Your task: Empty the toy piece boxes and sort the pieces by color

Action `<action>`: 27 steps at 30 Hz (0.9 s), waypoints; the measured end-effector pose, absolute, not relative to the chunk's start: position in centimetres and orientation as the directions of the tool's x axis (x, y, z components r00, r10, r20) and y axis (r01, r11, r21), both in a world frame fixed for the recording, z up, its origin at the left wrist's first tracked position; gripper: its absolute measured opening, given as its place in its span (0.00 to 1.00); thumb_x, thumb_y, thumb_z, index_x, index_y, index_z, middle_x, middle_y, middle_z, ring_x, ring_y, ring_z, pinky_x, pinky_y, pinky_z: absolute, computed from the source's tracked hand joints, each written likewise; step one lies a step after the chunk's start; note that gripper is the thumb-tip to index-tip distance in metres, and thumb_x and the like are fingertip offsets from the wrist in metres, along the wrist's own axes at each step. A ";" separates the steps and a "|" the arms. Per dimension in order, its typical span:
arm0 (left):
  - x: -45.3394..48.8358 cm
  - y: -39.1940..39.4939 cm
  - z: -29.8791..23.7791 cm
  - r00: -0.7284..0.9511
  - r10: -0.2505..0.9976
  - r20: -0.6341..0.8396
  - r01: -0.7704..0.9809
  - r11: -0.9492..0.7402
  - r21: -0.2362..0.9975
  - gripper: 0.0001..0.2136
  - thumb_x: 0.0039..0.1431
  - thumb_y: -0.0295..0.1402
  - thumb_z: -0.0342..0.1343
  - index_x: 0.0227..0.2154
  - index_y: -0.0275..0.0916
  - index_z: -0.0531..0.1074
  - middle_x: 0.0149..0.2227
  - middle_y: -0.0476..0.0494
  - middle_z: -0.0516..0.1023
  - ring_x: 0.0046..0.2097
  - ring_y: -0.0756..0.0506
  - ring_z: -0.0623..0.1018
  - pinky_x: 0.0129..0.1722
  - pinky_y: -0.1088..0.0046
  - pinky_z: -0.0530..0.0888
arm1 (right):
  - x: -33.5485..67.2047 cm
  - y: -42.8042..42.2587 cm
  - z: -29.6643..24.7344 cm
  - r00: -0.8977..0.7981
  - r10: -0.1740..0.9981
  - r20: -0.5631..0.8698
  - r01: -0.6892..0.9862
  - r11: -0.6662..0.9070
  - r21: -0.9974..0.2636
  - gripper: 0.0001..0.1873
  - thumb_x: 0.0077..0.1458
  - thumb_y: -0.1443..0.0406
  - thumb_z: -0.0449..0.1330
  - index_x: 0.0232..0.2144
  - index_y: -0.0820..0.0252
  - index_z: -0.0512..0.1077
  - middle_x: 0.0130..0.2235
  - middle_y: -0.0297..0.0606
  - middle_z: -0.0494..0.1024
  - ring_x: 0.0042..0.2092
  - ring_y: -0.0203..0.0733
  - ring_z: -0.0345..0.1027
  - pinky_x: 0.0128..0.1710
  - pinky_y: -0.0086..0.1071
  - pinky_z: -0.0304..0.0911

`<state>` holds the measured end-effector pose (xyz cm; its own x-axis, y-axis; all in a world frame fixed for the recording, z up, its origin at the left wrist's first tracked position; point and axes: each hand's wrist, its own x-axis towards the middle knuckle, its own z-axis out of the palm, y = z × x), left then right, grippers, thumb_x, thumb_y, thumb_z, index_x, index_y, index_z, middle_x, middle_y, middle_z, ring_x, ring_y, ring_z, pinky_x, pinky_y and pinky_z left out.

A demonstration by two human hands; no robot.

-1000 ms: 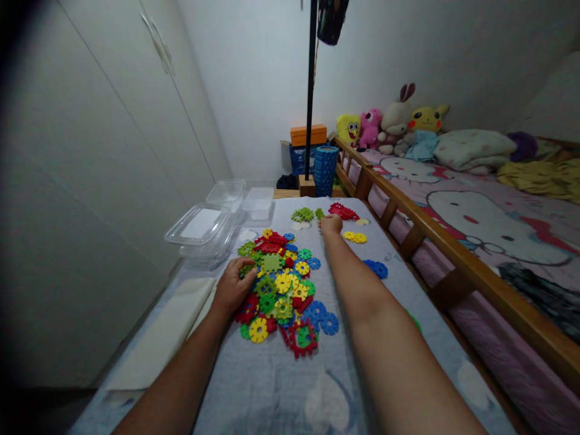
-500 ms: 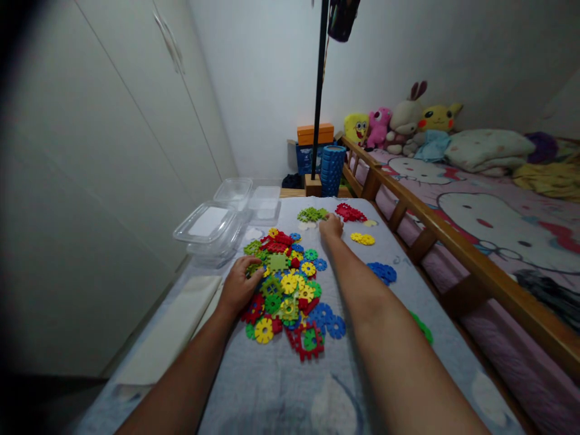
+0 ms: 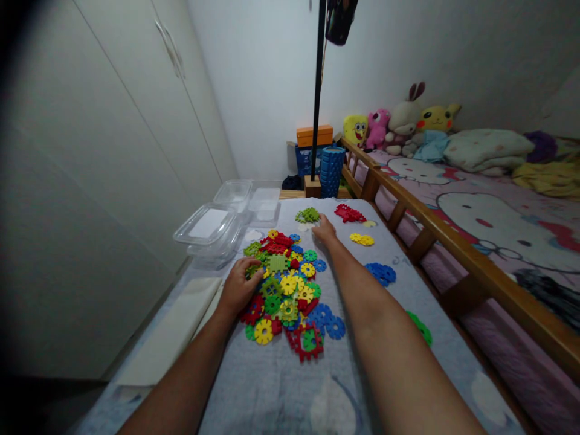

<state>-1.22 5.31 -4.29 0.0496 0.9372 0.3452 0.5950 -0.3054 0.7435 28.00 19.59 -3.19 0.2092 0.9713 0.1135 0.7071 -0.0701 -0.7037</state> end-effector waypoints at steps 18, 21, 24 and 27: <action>-1.2 5.3 -4.4 0.032 0.927 0.374 0.589 -0.320 0.742 0.10 0.56 0.39 0.58 0.39 0.42 0.75 0.48 0.40 0.74 0.56 0.39 0.74 0.62 0.55 0.68 | 27.8 9.6 -4.0 -0.195 0.970 0.147 0.679 0.242 -0.693 0.25 0.38 0.75 0.56 0.41 0.60 0.77 0.56 0.44 0.75 0.60 0.48 0.66 0.64 0.42 0.56; -1.2 5.3 -4.5 0.044 0.926 0.375 0.596 -0.325 0.734 0.11 0.57 0.40 0.57 0.39 0.41 0.75 0.48 0.40 0.75 0.56 0.39 0.74 0.62 0.56 0.68 | 27.9 9.7 -4.1 -0.220 0.959 0.179 0.713 0.283 -0.641 0.27 0.39 0.76 0.56 0.44 0.61 0.75 0.56 0.46 0.74 0.60 0.48 0.65 0.64 0.43 0.55; -1.3 5.4 -4.6 0.054 0.924 0.378 0.603 -0.332 0.725 0.11 0.57 0.40 0.57 0.39 0.41 0.75 0.48 0.39 0.75 0.56 0.39 0.74 0.62 0.56 0.68 | 27.8 9.7 -4.2 -0.230 0.956 0.185 0.727 0.295 -0.620 0.24 0.40 0.75 0.56 0.43 0.61 0.75 0.56 0.47 0.73 0.60 0.48 0.64 0.64 0.43 0.55; -1.3 5.4 -4.7 0.055 0.922 0.383 0.600 -0.337 0.725 0.11 0.57 0.40 0.57 0.40 0.41 0.74 0.48 0.40 0.75 0.56 0.39 0.74 0.62 0.56 0.68 | 27.8 9.6 -4.2 -0.222 0.956 0.190 0.719 0.292 -0.631 0.21 0.40 0.76 0.56 0.40 0.60 0.74 0.54 0.46 0.74 0.59 0.48 0.64 0.63 0.42 0.55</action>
<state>-1.32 5.35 -4.67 0.0554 0.9221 0.3830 0.6001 -0.3373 0.7254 27.80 9.56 -4.25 -0.2217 0.9565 0.1896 0.7188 0.2917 -0.6310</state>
